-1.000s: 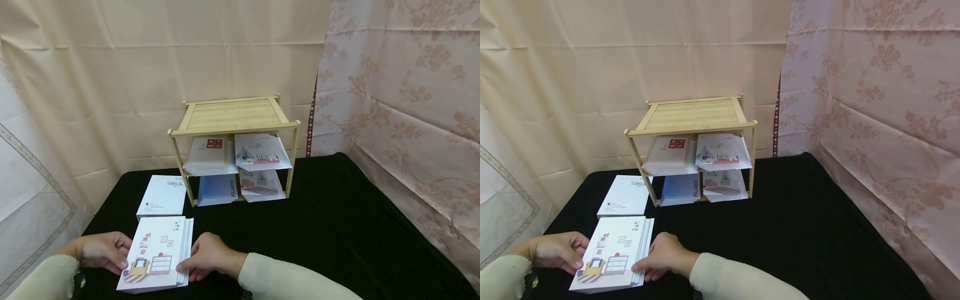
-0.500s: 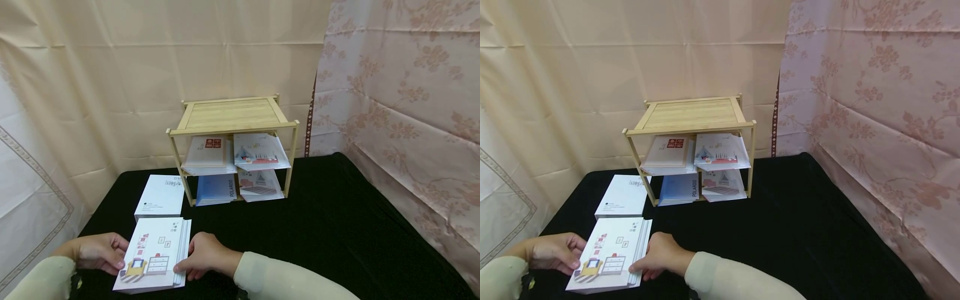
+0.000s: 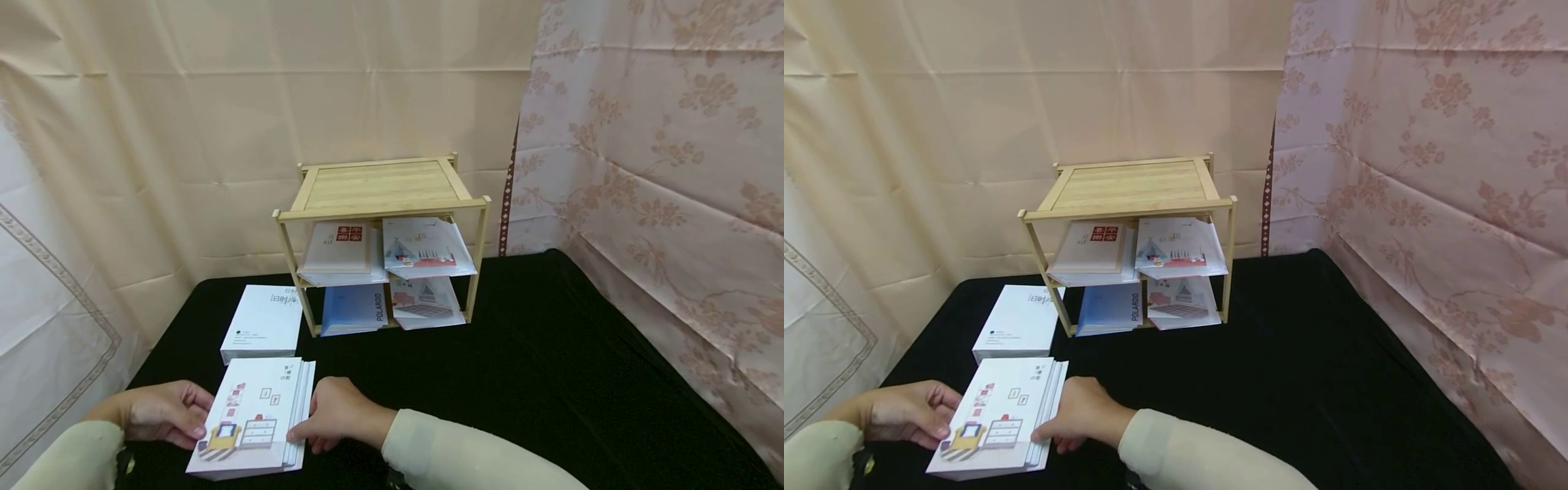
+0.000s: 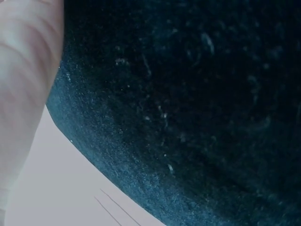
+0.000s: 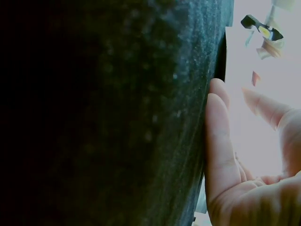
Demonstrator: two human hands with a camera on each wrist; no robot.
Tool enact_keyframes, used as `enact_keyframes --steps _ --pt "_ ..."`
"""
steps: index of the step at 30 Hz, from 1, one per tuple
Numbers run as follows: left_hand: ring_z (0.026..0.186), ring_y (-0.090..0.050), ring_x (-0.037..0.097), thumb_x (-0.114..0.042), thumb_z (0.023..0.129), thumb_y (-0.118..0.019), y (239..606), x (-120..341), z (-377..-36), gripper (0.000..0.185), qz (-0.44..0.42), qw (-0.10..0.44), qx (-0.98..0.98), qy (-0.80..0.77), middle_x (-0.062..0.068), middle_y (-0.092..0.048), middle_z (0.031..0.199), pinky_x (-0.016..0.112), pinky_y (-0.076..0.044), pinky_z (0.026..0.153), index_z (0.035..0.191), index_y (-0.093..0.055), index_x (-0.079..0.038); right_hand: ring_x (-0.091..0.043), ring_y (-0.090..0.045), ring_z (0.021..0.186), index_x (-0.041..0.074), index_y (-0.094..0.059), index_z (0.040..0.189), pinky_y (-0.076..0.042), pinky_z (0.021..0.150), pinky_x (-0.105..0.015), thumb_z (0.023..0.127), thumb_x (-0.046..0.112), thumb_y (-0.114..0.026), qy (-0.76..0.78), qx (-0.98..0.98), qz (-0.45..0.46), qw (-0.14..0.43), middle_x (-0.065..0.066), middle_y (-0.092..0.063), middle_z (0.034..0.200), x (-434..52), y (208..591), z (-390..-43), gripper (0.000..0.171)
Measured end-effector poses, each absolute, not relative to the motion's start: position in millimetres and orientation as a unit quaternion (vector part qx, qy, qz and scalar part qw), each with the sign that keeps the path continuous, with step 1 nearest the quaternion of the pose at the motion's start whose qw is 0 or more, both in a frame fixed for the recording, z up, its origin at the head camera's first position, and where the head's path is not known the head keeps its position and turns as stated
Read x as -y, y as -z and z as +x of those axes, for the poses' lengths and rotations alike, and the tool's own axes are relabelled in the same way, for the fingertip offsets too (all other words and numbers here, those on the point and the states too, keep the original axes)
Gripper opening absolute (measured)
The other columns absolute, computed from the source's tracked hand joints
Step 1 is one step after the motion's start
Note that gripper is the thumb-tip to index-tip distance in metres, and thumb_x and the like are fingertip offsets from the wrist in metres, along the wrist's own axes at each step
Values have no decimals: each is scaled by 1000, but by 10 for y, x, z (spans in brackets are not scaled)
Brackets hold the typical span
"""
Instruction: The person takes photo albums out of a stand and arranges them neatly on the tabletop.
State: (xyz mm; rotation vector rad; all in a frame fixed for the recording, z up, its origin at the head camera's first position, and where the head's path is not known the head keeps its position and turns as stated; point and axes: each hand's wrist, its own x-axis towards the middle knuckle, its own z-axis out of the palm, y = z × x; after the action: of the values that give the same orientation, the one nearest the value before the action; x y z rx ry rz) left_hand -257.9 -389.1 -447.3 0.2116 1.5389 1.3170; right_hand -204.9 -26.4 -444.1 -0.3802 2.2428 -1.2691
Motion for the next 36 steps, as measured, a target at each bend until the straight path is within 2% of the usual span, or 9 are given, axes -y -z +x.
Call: enact_keyframes --steps 30,36 --pt "110 -74 26 -5 97 -64 4376 3824 -2567 32 90 516 -668 -529 16 -75 121 42 -61 97 128 -65 1 -17 -70 53 12 -68 68 -58 47 -25 82 27 -88 461 -840 -126 259 -6 -71 61 250 4434 -2049 29" --pt "105 -75 26 -8 100 -61 4289 3779 -2579 28 89 501 -690 -514 18 -75 118 40 -63 94 125 -66 4 -18 -71 55 12 -69 70 -59 48 -27 84 29 -87 466 -833 -127 270 -6 -72 63 226 4444 -2079 28"
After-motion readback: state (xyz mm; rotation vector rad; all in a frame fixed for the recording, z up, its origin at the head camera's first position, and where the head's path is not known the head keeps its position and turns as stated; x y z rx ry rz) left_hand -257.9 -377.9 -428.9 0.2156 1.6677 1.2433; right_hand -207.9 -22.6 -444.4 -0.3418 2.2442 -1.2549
